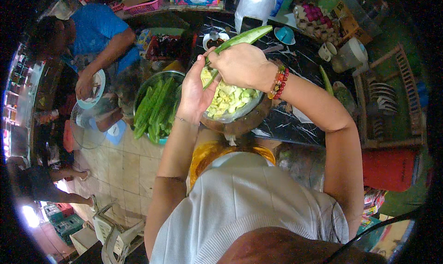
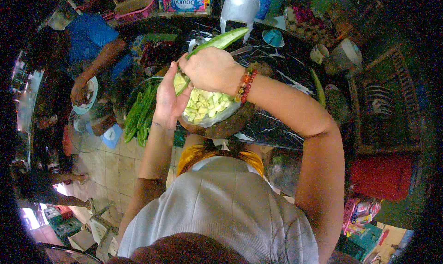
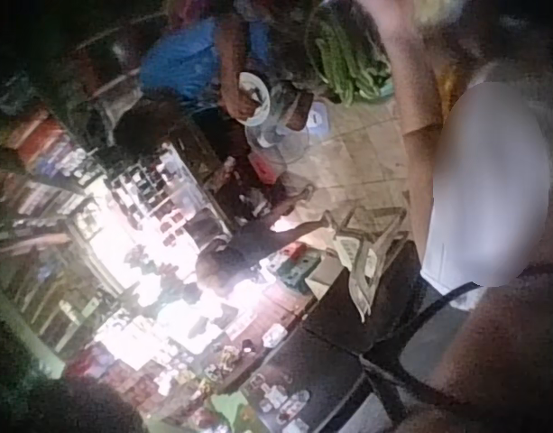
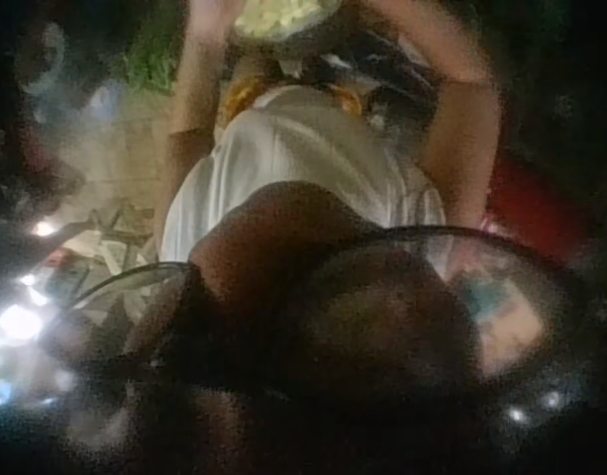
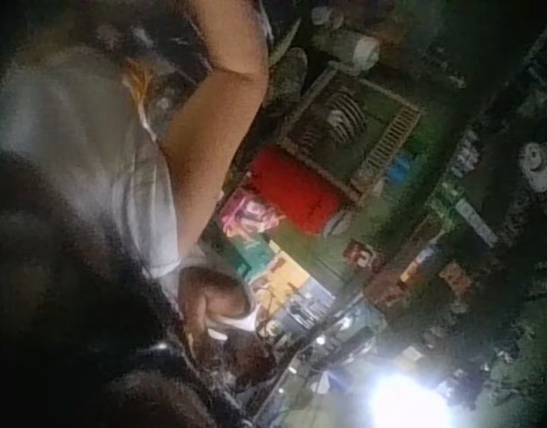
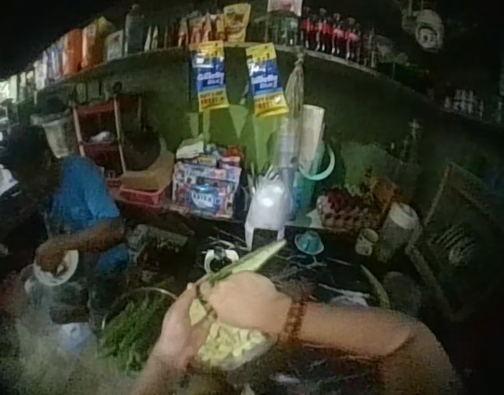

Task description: The person peels long green vegetables with a spoon, collecting the peeled pieces into a plastic bag. The person also scrapes a cutting board with the spoon and places the peeled vegetable into a bowl.

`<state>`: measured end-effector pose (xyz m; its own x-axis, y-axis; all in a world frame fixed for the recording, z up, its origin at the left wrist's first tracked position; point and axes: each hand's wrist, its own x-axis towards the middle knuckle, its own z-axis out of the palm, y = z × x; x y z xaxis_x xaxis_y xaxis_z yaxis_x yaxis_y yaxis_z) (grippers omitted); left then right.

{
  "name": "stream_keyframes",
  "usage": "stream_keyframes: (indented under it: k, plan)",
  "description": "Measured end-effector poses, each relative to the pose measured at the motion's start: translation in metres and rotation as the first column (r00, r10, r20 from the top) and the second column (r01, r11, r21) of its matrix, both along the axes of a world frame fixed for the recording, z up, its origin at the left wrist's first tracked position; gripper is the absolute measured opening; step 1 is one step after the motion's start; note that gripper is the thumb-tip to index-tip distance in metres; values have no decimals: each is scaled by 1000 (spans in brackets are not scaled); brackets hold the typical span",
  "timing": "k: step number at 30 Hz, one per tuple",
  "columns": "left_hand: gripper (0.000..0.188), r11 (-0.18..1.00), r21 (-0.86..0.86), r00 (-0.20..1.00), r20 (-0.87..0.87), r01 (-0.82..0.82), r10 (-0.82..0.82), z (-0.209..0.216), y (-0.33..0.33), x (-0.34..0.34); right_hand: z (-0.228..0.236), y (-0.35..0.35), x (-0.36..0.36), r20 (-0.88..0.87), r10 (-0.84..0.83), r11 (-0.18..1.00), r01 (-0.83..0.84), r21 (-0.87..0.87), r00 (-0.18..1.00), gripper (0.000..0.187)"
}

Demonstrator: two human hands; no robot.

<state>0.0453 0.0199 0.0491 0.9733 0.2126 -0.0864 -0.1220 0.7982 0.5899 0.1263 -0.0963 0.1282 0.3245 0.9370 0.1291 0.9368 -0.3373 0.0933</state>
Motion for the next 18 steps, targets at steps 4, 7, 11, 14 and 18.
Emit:
stream_keyframes:
  k: [4, 7, 11, 14, 18]
  plan:
    - [34, 994, -67, 992, -85, 83, -89, -4, 2, 2, -10, -4, 0, 24, 107, 994, -107, 1, 994, 31]
    - [31, 988, -74, 976, -163, 132, -143, -14, 6, 3, -4, -6, -8, -62, 40, 988, -49, -148, 997, 38]
    - [30, 965, -85, 952, -163, 250, -261, -4, 5, 1, -16, -11, -9, -91, 105, 993, -109, -49, 990, 35]
    - [29, 921, -160, 919, -117, 356, -376, -8, 9, 7, -15, -14, -13, -86, 210, 978, -209, 18, 974, 36]
    - [31, 923, -146, 920, -116, 357, -374, -22, 8, 12, -17, -14, -2, -107, 261, 965, -258, 40, 959, 38]
